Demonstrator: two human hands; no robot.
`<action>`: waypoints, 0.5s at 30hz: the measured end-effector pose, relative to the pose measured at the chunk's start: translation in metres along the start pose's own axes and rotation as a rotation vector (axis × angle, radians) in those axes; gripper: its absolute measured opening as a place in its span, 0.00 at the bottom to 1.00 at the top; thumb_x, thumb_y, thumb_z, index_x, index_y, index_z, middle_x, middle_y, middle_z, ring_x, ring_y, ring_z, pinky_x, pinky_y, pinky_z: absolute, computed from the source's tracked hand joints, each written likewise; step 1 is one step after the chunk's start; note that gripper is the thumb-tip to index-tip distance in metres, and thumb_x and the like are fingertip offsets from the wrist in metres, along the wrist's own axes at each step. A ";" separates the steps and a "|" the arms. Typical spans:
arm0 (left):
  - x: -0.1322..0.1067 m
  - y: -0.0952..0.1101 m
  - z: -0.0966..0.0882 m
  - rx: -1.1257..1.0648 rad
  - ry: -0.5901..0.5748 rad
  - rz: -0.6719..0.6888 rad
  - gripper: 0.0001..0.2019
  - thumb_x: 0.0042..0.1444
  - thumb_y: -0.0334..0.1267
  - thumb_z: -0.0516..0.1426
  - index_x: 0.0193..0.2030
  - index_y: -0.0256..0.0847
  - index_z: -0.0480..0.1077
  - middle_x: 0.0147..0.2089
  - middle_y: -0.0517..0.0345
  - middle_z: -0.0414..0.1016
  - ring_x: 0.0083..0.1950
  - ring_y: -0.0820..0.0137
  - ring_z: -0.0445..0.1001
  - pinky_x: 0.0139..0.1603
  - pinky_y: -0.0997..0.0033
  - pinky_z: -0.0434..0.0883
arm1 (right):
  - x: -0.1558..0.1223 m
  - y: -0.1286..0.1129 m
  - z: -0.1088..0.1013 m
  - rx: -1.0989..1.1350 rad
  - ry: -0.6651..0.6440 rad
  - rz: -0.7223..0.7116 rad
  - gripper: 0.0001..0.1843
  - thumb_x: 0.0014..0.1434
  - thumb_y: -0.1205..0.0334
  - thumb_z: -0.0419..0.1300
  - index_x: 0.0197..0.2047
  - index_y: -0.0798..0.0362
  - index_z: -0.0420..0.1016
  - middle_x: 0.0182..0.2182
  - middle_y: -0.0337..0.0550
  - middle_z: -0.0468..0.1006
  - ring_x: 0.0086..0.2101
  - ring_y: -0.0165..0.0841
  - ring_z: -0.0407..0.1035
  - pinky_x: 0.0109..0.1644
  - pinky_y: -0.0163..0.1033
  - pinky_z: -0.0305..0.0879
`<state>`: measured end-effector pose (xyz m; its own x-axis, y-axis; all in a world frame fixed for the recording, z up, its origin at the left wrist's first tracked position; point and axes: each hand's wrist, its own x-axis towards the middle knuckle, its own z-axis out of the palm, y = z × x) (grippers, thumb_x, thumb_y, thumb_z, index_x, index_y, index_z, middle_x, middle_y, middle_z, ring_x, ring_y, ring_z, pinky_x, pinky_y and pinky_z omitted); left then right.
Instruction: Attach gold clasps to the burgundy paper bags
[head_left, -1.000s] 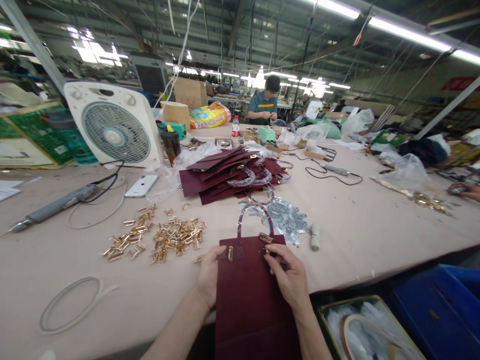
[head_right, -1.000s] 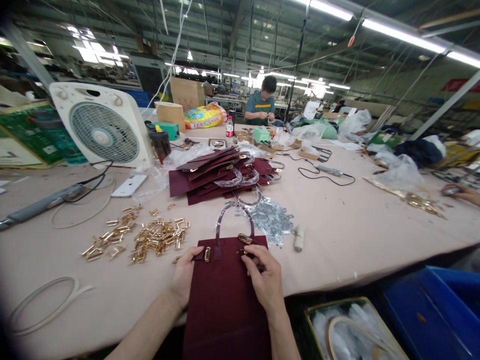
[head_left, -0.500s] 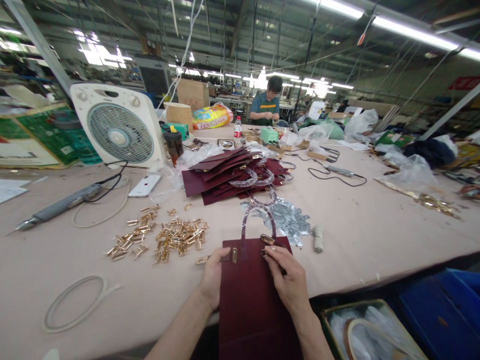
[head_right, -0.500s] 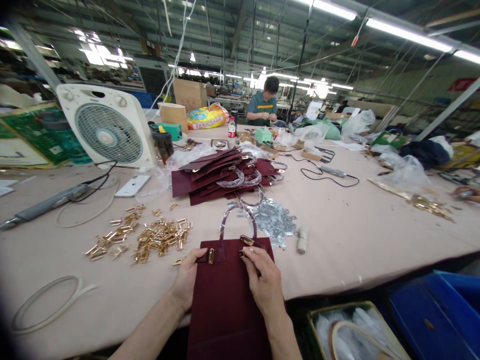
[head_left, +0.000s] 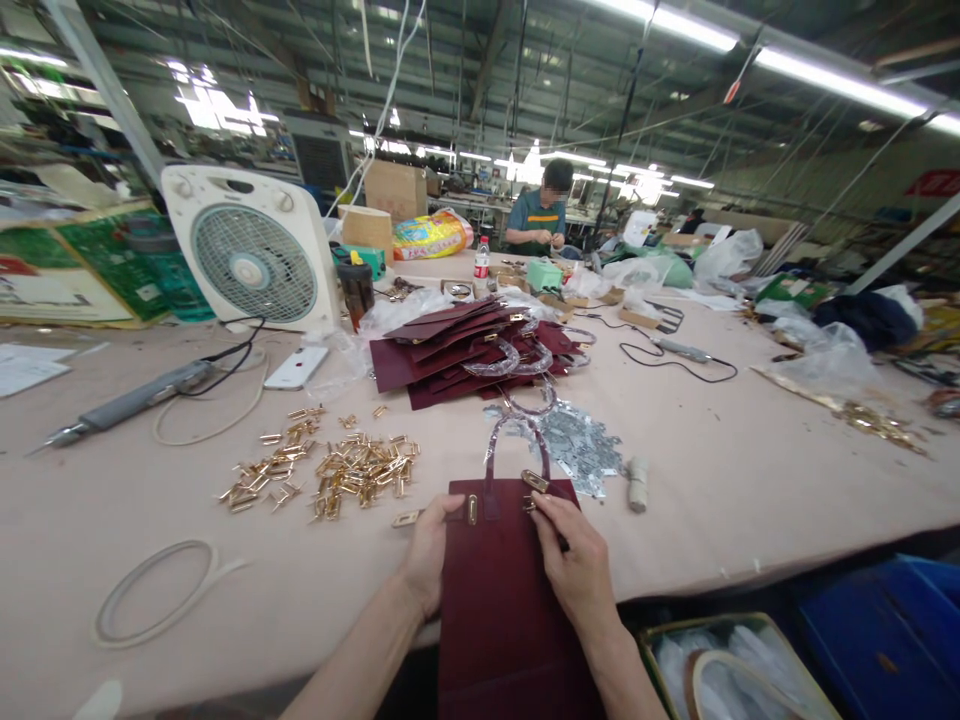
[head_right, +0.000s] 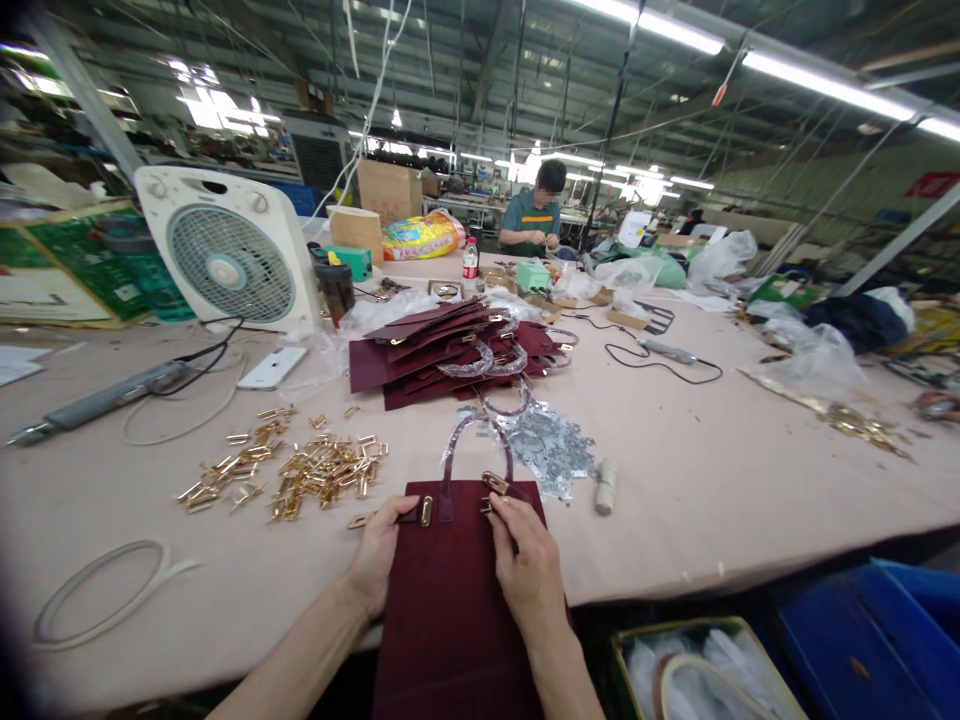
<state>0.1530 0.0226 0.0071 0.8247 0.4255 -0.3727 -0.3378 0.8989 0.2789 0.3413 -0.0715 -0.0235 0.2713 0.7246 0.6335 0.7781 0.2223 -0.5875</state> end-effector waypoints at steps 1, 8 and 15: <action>0.000 0.000 0.000 0.005 0.001 0.007 0.25 0.60 0.46 0.54 0.54 0.25 0.78 0.43 0.37 0.86 0.46 0.48 0.84 0.55 0.51 0.75 | 0.000 0.000 0.001 -0.008 0.005 0.000 0.16 0.71 0.65 0.58 0.58 0.47 0.80 0.51 0.50 0.83 0.51 0.41 0.79 0.58 0.49 0.79; 0.000 -0.003 -0.001 0.028 0.000 0.047 0.23 0.60 0.45 0.55 0.50 0.27 0.79 0.41 0.40 0.86 0.43 0.50 0.85 0.52 0.54 0.77 | 0.003 0.001 0.002 -0.019 -0.032 -0.044 0.17 0.71 0.66 0.56 0.58 0.46 0.79 0.52 0.50 0.82 0.52 0.41 0.78 0.59 0.48 0.78; -0.003 -0.005 0.000 0.008 -0.003 0.049 0.24 0.60 0.46 0.54 0.48 0.25 0.79 0.42 0.37 0.86 0.44 0.49 0.85 0.52 0.55 0.77 | 0.001 0.001 0.000 -0.013 -0.060 -0.084 0.19 0.71 0.68 0.56 0.59 0.44 0.80 0.52 0.49 0.82 0.52 0.40 0.78 0.57 0.45 0.78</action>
<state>0.1526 0.0169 0.0066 0.8084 0.4687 -0.3562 -0.3740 0.8761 0.3041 0.3429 -0.0704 -0.0231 0.1707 0.7419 0.6484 0.8039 0.2757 -0.5270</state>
